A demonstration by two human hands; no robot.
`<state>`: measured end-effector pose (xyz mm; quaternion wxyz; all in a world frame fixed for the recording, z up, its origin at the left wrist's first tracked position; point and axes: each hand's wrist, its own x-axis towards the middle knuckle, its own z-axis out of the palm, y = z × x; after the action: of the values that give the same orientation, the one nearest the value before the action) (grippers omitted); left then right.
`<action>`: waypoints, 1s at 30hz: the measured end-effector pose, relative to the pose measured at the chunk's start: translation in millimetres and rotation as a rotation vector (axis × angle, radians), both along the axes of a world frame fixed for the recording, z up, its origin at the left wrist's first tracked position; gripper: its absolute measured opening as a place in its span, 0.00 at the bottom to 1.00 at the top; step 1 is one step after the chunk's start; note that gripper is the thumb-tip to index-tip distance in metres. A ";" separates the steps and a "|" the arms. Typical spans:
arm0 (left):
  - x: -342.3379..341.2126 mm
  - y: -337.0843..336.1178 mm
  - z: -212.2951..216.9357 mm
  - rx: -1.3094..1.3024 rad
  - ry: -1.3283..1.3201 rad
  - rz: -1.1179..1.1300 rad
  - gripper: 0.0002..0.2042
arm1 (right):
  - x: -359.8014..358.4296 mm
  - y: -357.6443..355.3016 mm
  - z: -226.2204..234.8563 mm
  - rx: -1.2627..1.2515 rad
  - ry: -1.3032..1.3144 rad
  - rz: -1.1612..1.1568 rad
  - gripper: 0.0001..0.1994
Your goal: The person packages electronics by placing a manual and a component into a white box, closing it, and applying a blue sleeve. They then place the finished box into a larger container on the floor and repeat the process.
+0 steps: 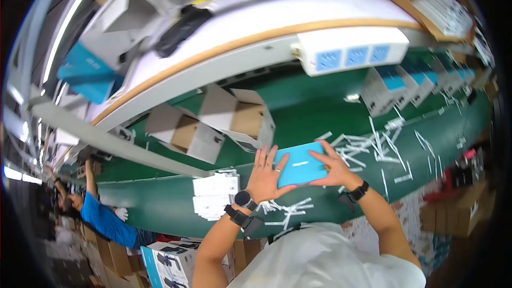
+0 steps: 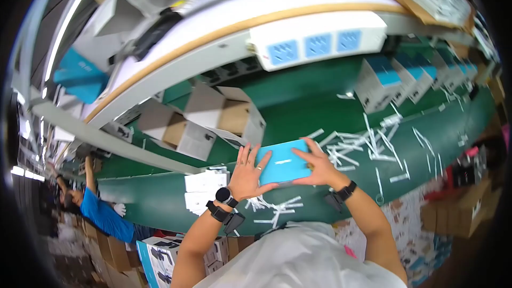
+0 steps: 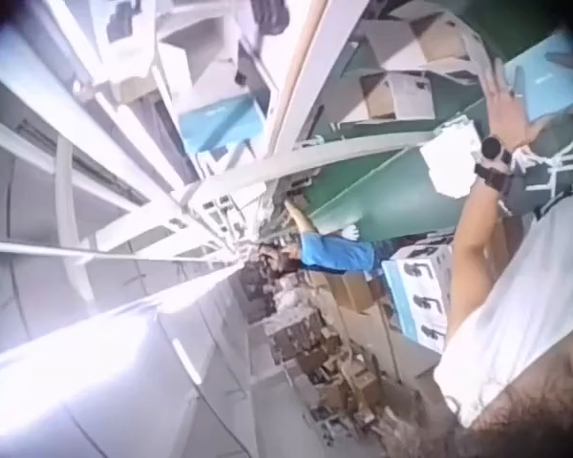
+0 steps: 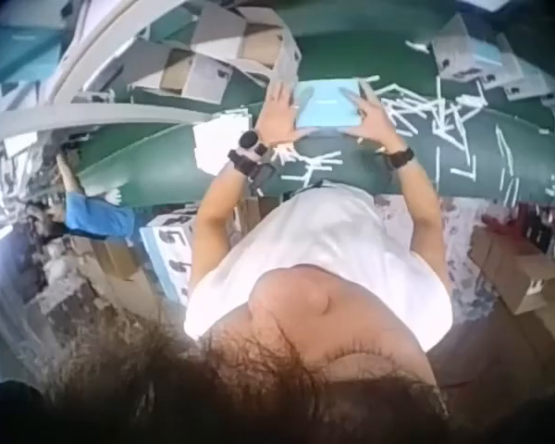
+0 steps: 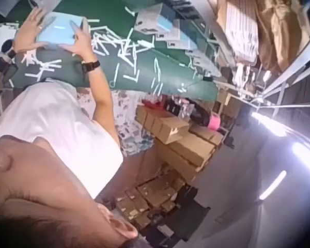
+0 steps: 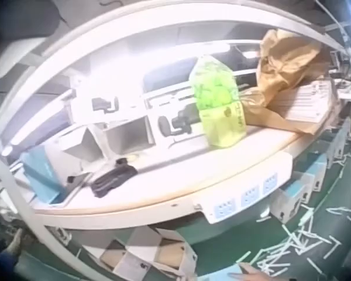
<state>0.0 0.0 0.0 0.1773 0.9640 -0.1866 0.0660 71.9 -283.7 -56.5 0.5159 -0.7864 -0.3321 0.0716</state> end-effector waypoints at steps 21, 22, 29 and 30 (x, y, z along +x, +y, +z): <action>-63.2 -12.5 2.9 -0.102 -0.430 -0.072 0.19 | 2.8 -11.7 6.1 0.179 0.476 -0.211 0.20; -66.0 -13.4 1.6 -0.334 -0.379 0.223 0.21 | -9.4 -9.8 -0.2 0.173 0.483 -0.219 0.20; -104.8 87.0 -109.1 0.199 0.224 1.001 0.37 | -66.9 30.4 7.9 -0.018 0.189 -0.364 0.21; -106.6 98.5 -125.4 0.196 0.327 0.942 0.35 | -67.7 31.1 5.0 0.065 0.281 -0.370 0.21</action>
<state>-106.6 98.5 -125.4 0.0638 0.9534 0.2933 -0.0306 4.2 -252.7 -51.6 0.5865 -0.7991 -0.1095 0.0738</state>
